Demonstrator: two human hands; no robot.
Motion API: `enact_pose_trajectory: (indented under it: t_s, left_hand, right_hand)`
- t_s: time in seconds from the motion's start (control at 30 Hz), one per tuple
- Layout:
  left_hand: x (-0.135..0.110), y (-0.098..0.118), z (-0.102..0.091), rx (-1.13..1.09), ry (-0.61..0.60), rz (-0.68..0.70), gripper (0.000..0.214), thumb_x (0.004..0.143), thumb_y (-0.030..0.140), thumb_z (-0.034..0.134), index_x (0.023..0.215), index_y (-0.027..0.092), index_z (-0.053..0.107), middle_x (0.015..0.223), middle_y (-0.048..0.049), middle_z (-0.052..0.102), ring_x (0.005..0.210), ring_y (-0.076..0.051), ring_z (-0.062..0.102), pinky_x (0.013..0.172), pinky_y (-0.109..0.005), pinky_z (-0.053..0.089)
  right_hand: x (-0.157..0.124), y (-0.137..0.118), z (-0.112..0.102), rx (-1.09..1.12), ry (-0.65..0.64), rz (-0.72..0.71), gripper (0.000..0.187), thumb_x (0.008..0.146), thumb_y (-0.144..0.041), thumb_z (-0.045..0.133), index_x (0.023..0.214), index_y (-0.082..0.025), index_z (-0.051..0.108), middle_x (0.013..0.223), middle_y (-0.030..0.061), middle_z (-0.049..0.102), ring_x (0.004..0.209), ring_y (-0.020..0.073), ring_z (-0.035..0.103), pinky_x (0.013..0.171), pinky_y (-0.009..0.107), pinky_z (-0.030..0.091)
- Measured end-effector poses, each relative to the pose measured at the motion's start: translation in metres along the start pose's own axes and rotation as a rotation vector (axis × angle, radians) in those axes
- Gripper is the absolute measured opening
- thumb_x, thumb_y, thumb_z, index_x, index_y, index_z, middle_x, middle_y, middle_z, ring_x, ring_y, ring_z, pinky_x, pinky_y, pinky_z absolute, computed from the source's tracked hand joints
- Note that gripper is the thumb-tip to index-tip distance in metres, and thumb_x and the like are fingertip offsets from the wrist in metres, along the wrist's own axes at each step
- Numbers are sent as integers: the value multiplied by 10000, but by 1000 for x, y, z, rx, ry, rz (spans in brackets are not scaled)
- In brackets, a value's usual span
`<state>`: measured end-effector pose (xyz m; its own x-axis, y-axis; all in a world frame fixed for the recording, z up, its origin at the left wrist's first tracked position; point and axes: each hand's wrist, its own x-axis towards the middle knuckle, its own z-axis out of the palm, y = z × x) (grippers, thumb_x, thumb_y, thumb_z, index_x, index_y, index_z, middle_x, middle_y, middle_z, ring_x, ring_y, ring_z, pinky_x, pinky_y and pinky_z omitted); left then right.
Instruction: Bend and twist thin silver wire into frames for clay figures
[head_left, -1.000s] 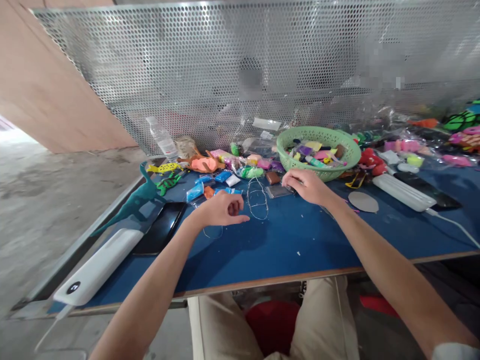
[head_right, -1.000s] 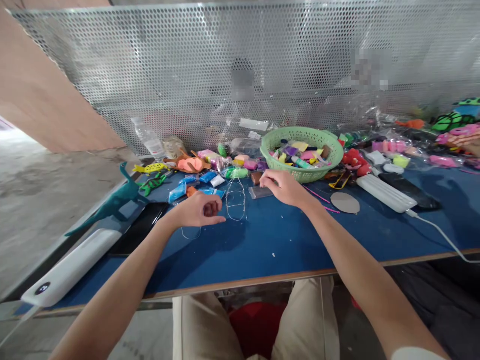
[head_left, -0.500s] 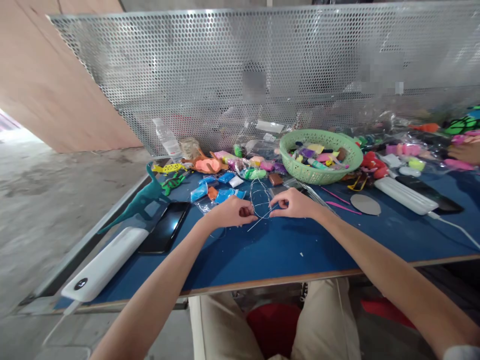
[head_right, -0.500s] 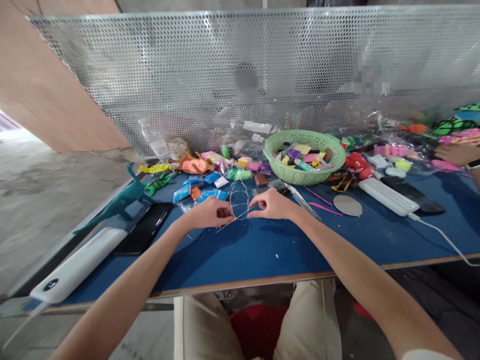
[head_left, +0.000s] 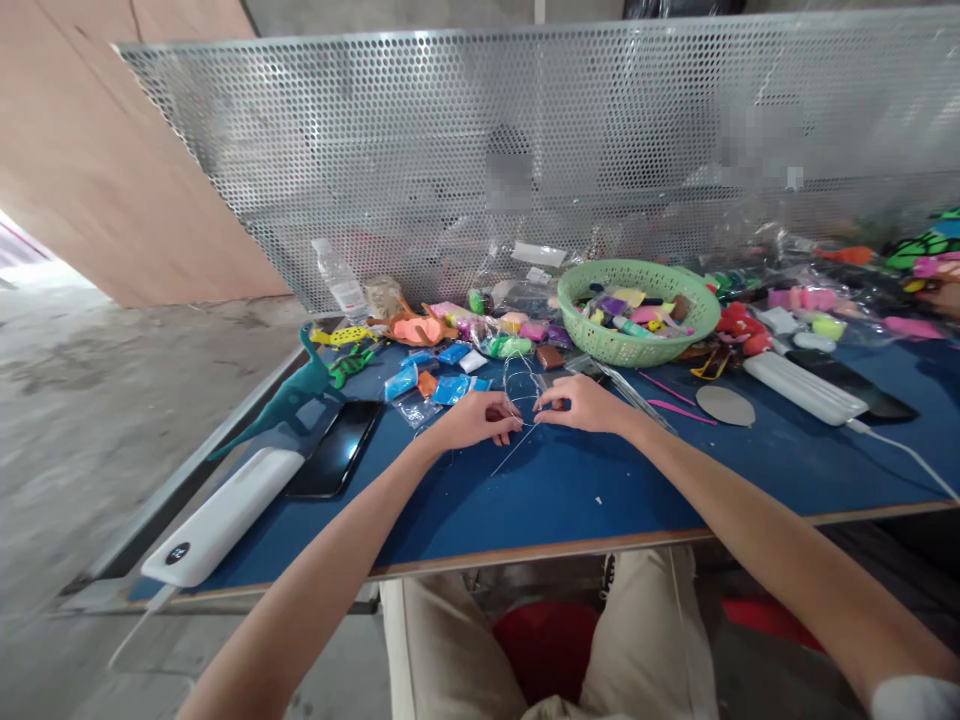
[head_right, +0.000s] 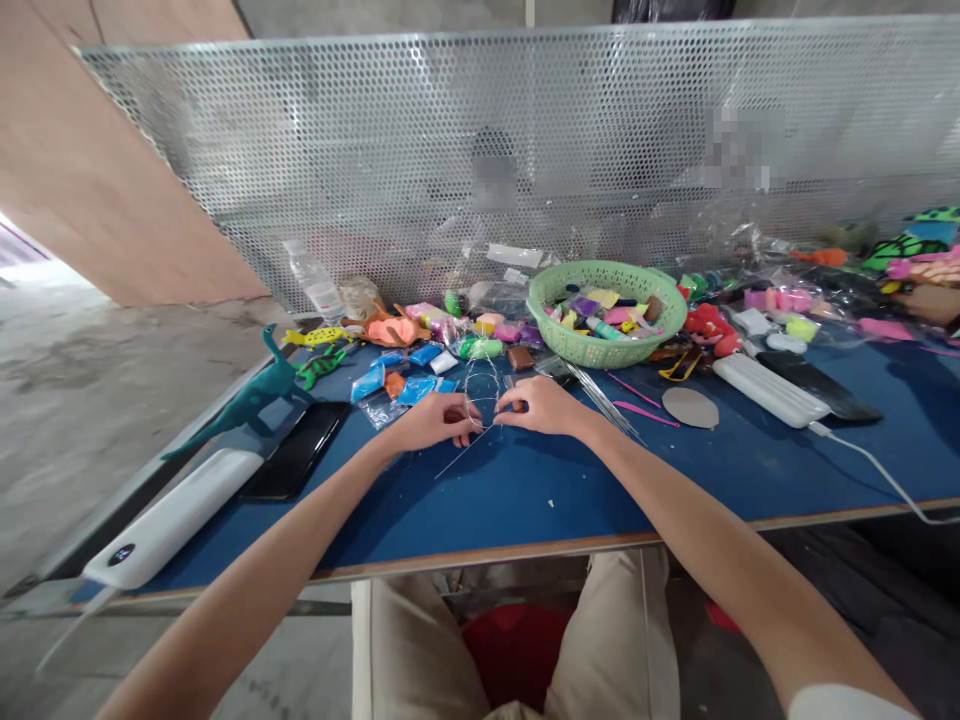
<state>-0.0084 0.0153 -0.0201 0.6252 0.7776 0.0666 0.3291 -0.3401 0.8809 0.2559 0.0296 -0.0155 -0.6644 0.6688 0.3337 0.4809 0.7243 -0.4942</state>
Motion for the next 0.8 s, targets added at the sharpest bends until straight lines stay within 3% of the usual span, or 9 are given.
enact_pose_trajectory:
  t_s: [0.27,0.4,0.53,0.67,0.73,0.8]
  left_hand:
    - [1,4,-2,153,15,39,273,871,454,703,925,186,690,756,-51,733,548,-158,684,523,-256,559]
    - [1,5,-5,166,7,46,298,833,471,742,947,197,730,763,-50,739,566,-158,685,521,-244,532]
    - [-5,15,-21,455,64,138,236,854,440,716,856,207,753,664,-12,709,580,-136,665,534,-215,482]
    - [-14,28,-32,723,315,341,255,923,337,614,743,185,714,601,9,656,518,-97,578,531,-223,427]
    - [-15,34,-28,740,443,471,190,922,316,627,821,188,725,640,15,677,526,-88,573,555,-222,442]
    - [-14,37,-17,754,466,583,151,928,316,640,942,203,739,679,17,698,543,-85,585,571,-219,458]
  right_hand:
    - [-2,-1,-10,103,-25,34,377,845,-534,719,1007,-198,774,729,34,681,621,163,559,616,288,390]
    - [-5,2,-15,206,198,56,323,920,-486,635,876,-195,769,742,40,689,595,148,543,582,284,379]
    - [-1,11,-13,357,425,124,378,998,-497,495,962,-205,731,709,23,626,606,149,527,585,282,397]
    - [6,23,-6,481,482,160,439,1018,-549,426,1026,-201,693,738,30,625,657,159,558,636,288,456]
    - [7,28,-2,537,440,162,443,1009,-566,442,1034,-199,689,794,44,660,686,164,585,681,299,495]
    - [8,32,0,575,376,179,439,1003,-569,456,1047,-202,693,887,64,698,760,178,634,754,320,535]
